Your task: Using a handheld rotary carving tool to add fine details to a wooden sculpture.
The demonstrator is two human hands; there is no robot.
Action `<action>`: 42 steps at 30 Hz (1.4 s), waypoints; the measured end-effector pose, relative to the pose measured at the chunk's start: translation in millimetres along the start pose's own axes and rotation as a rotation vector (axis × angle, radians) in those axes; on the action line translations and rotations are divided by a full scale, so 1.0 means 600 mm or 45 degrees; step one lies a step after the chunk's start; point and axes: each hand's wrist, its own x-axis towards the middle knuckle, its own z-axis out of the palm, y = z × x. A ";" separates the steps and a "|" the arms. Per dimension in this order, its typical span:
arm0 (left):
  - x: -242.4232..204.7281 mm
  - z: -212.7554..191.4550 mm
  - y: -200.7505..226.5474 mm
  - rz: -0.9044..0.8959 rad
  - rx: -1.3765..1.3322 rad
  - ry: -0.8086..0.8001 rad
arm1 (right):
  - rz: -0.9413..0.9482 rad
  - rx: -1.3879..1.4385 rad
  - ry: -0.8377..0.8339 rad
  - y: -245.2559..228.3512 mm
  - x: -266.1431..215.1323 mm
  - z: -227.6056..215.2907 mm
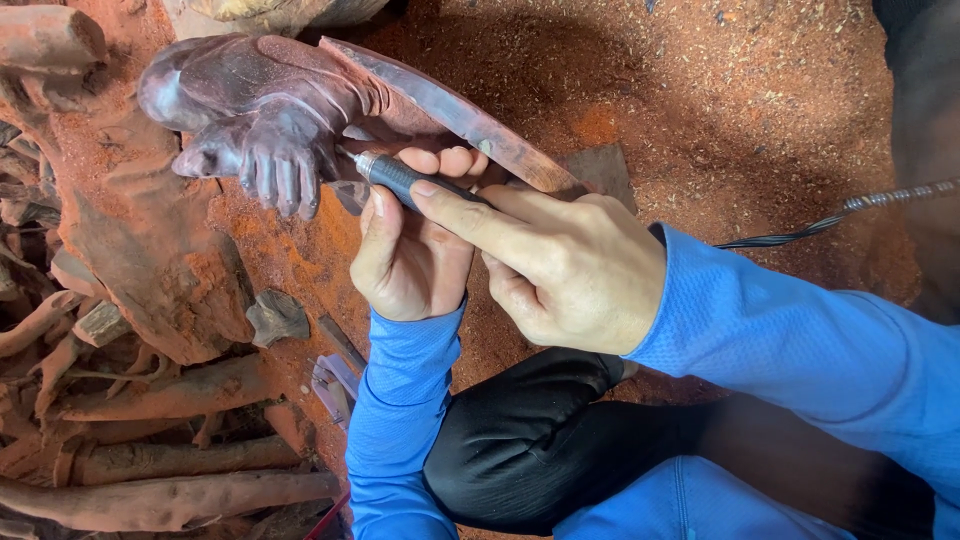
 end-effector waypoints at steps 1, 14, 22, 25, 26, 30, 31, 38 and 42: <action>0.001 0.001 -0.001 0.002 0.000 0.000 | -0.001 0.000 -0.001 -0.001 0.000 -0.001; 0.004 0.006 0.000 0.010 0.020 -0.020 | 0.021 0.007 0.012 -0.005 0.000 -0.003; 0.008 0.010 -0.002 0.035 0.042 -0.015 | 0.031 -0.002 0.006 -0.006 -0.001 -0.007; 0.007 0.004 -0.002 0.005 0.049 0.011 | 0.027 0.015 -0.022 -0.008 0.001 -0.010; 0.006 0.003 -0.003 0.003 0.050 0.015 | 0.027 0.024 -0.021 -0.007 0.000 -0.009; 0.007 0.007 -0.002 0.016 0.098 0.017 | 0.020 0.024 -0.014 -0.008 0.001 -0.011; 0.007 0.006 -0.002 0.017 0.098 0.018 | 0.019 0.024 -0.016 -0.009 0.001 -0.011; 0.006 0.003 -0.003 -0.003 0.030 0.003 | 0.039 0.060 -0.033 -0.010 0.003 -0.014; 0.007 0.008 -0.001 -0.008 0.054 0.021 | 0.041 0.061 -0.022 -0.010 0.002 -0.015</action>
